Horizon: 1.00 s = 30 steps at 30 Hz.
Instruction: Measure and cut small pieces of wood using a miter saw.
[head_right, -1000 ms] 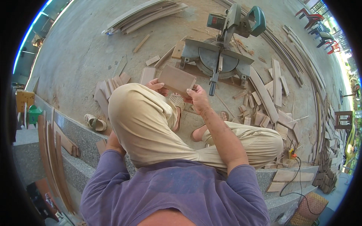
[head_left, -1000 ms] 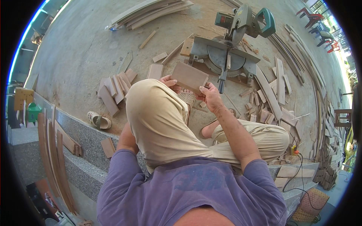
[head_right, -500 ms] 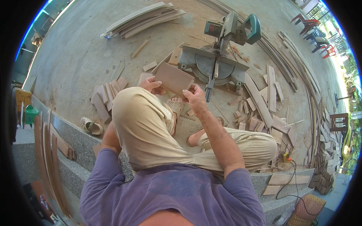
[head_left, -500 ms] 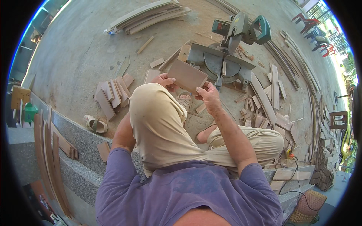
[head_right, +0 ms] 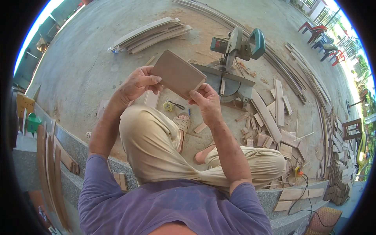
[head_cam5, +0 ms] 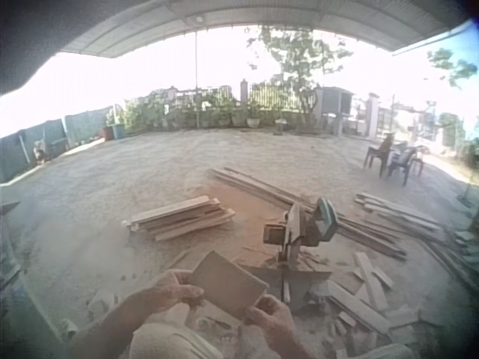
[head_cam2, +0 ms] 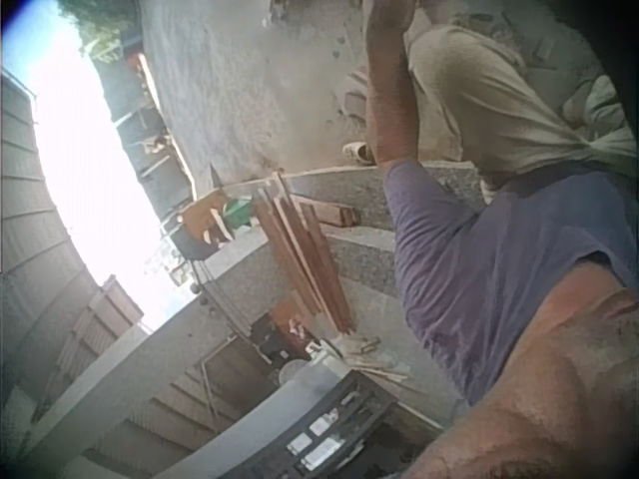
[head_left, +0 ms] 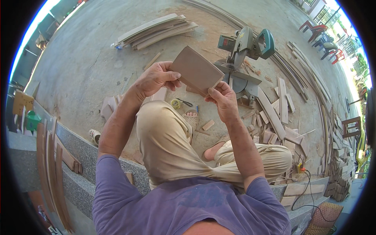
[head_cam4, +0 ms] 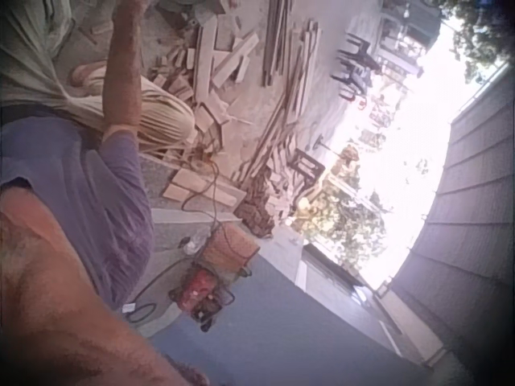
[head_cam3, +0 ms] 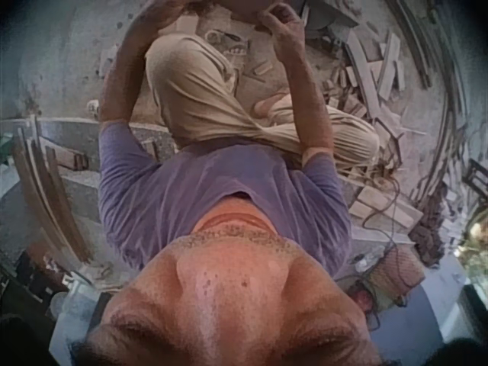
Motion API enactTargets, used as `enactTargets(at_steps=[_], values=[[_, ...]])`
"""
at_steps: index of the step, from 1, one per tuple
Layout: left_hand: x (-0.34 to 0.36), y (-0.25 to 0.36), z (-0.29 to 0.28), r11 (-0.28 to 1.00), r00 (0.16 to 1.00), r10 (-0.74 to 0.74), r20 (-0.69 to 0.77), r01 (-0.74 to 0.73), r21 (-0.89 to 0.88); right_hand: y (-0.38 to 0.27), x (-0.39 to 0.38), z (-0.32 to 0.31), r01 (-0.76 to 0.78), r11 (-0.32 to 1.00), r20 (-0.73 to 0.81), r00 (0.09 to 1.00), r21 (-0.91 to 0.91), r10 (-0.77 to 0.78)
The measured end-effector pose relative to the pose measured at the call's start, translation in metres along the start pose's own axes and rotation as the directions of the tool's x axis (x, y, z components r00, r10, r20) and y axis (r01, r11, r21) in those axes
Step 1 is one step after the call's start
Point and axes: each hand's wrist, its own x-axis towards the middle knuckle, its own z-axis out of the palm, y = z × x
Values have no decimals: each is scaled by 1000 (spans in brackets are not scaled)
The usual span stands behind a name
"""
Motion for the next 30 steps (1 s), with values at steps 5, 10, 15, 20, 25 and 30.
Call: enactTargets(at_steps=[5,10,15,20,25,30], values=[[1,9,9,1000,998,-23,-54,23,-4,3,-6,-1,-18,1000,19,1000,24,18],[2,-1,10,997,997,-65,-37,64,-45,15,-11,-6,-60,998,-8,998,38,60],[3,-9,15,994,992,-111,-50,111,-21,21,-10,-11,-43,998,-28,999,43,44],[3,-9,19,987,985,-159,-59,157,-45,19,-7,-15,-43,999,-57,997,25,44],[18,-35,6,970,969,-243,-49,243,-4,25,2,-33,-127,992,-21,992,-6,127],[52,-121,-17,942,938,-326,-119,311,-128,78,24,-88,-300,952,-221,934,-55,281]])
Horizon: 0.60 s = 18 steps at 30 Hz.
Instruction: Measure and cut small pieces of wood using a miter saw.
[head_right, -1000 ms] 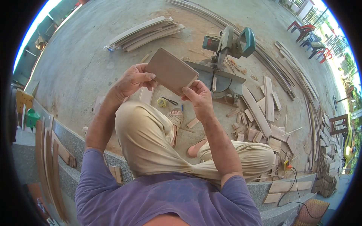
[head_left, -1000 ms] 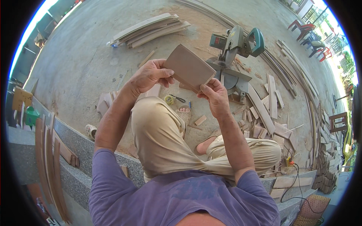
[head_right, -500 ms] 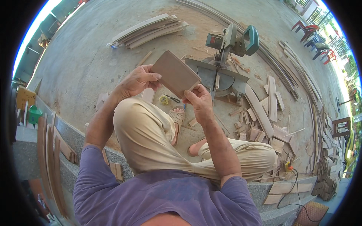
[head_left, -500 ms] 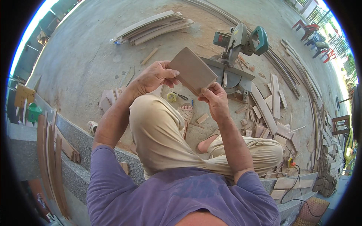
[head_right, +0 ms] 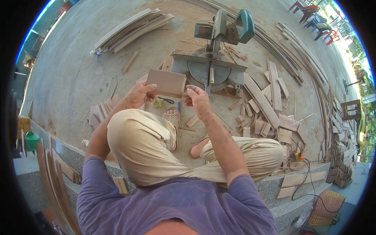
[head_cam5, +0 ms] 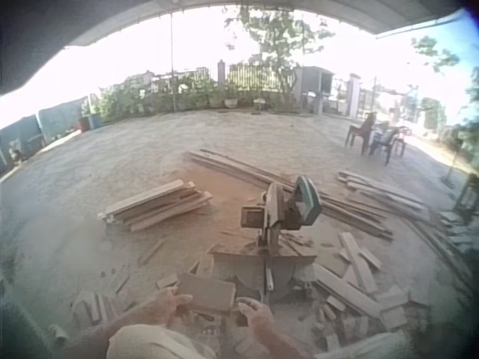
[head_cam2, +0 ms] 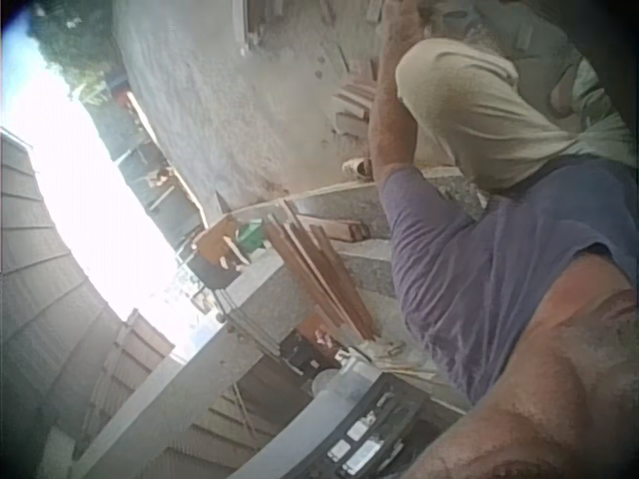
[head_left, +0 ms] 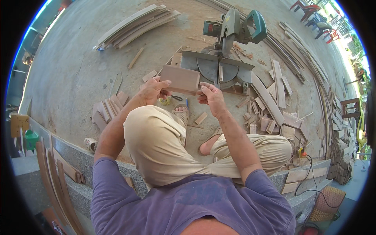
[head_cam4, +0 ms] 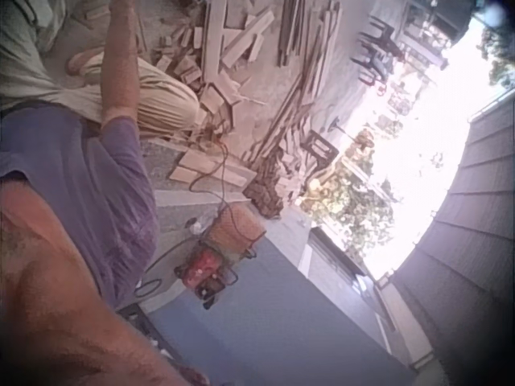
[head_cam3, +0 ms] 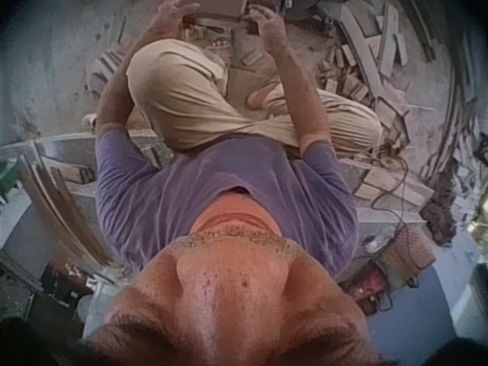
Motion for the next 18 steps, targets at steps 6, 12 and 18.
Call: enactTargets(at_steps=[6,12,18], values=[[81,-65,-25,984,991,-116,-62,106,-143,58,76,-72,-112,758,-505,806,-642,-308],[174,-88,-3,968,985,-172,-21,165,-192,29,138,-101,-278,357,-431,763,-892,-482],[242,-80,38,965,978,-208,15,208,-158,28,134,-140,-403,348,-517,778,-847,-358]])
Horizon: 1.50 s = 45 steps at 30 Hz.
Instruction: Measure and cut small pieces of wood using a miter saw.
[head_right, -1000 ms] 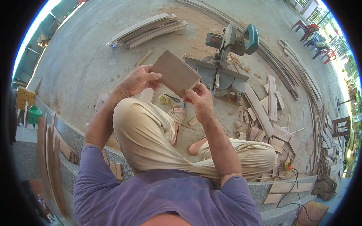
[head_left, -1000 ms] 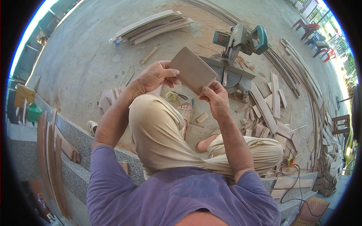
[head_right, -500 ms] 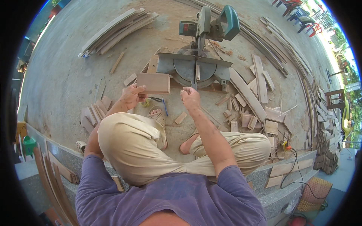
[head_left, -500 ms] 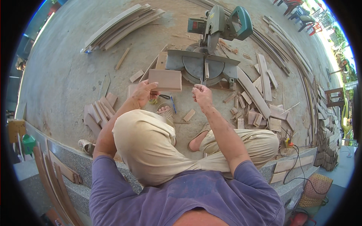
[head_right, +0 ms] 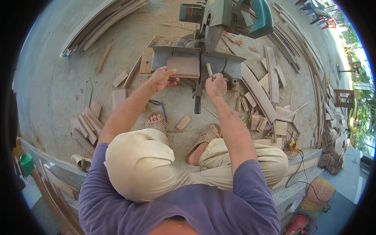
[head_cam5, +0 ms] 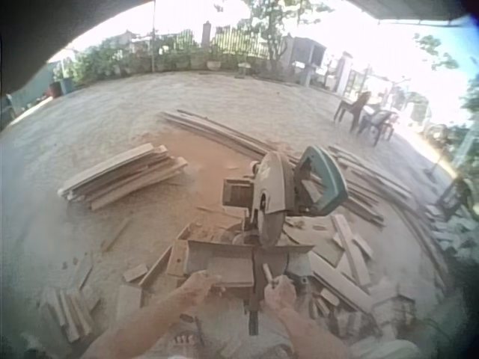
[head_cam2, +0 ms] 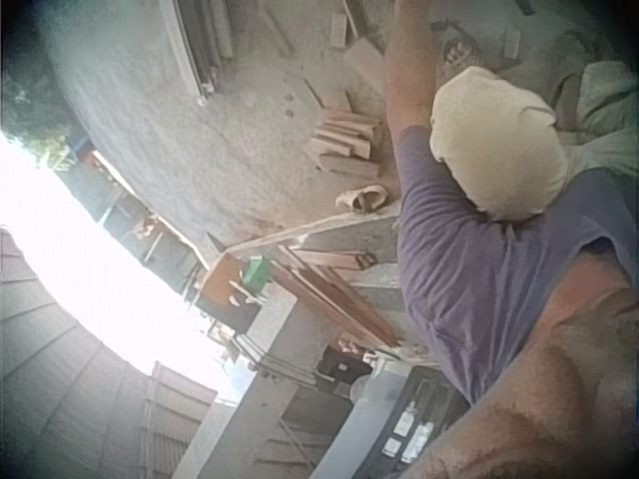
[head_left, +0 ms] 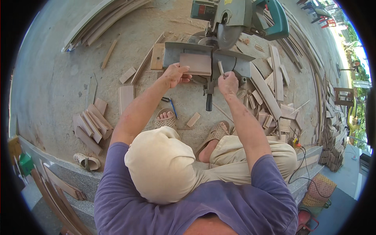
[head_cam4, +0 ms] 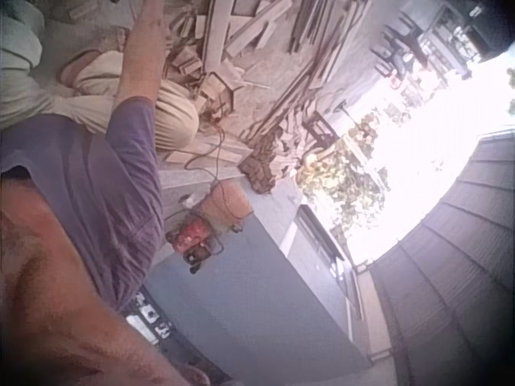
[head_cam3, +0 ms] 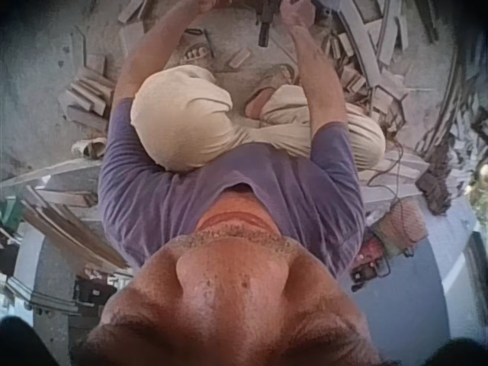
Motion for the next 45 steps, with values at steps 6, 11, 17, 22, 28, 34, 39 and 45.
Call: enactTargets(at_steps=[6,11,17,22,28,34,39,45], values=[[-11,4,18,753,891,330,-312,-50,656,49,-36,-25,-179,972,-120,973,151,198],[-36,-14,11,243,653,755,-68,-183,953,15,-39,-14,322,946,-174,935,45,-310],[-25,-15,-3,-216,631,708,317,-233,948,-18,-24,12,647,761,-127,752,-42,-647],[-8,-4,-1,-205,630,706,324,-256,945,-21,-5,23,592,805,-174,797,33,-579],[-26,-12,-5,-149,518,790,328,-356,922,-11,11,20,722,692,-201,679,11,-706],[-181,-122,-46,480,773,583,-251,-79,874,-10,20,15,684,727,-126,727,53,-675],[-315,-251,-73,555,777,215,-591,401,729,1,21,13,587,802,-78,810,112,-581],[-392,-314,-83,482,552,388,-738,561,673,16,11,12,589,788,-131,808,179,-574]])
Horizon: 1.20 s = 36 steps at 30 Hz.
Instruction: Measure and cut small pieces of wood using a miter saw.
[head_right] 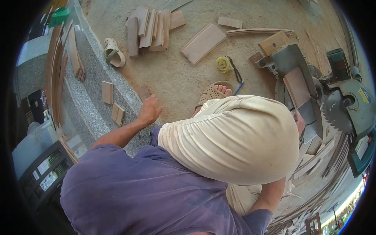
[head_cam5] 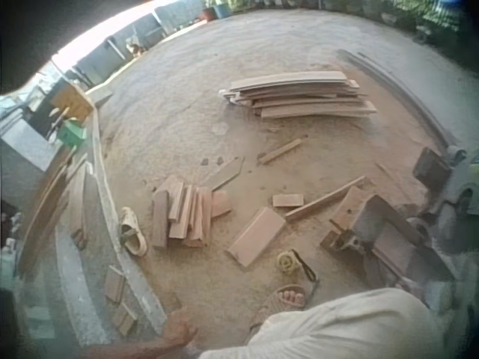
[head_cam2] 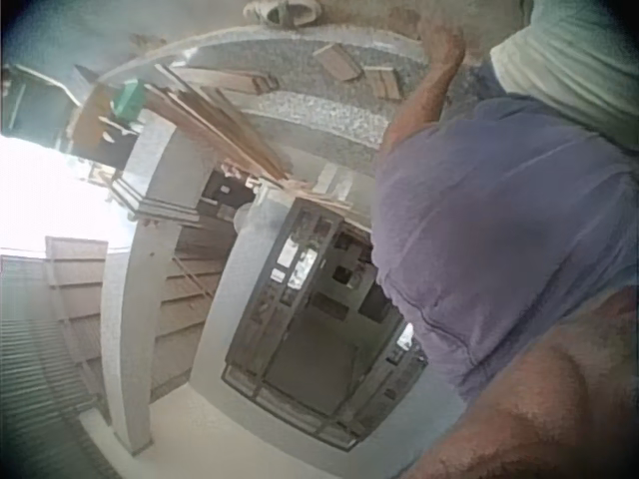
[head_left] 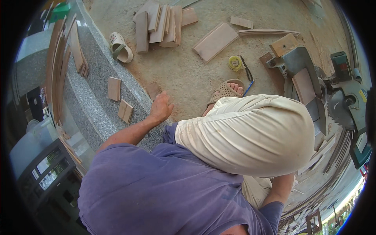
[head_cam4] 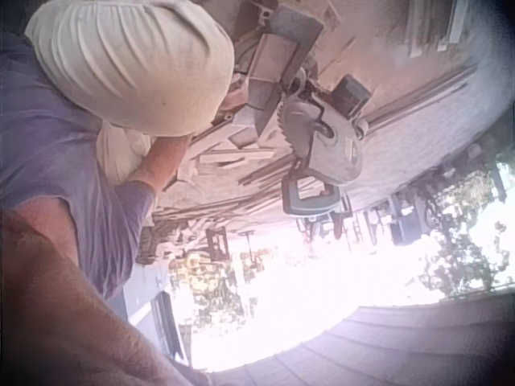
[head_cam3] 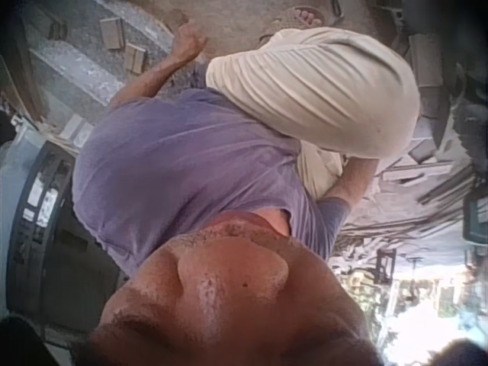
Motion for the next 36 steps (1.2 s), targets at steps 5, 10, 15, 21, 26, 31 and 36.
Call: enactTargets(at_steps=[5,10,15,21,26,31,36], values=[[-8,-21,-24,989,968,-144,207,150,-13,-7,-1,-2,58,998,85,995,-5,-57],[-21,-3,-59,993,948,-104,302,84,79,-20,-2,-3,174,985,195,966,14,-173],[-77,-10,-87,972,975,218,32,-220,85,-40,-7,3,294,953,346,889,73,-300],[-107,-115,-94,866,888,-444,-117,459,200,-82,-13,20,388,893,498,741,229,-449],[-83,-107,-103,945,952,-292,91,272,180,-115,-36,28,226,902,535,742,368,-404],[42,31,-131,762,996,-62,67,90,-641,-151,-64,35,-283,834,670,731,473,-132],[195,216,-110,270,876,414,245,139,-953,-186,-41,53,-905,267,936,351,331,27]])
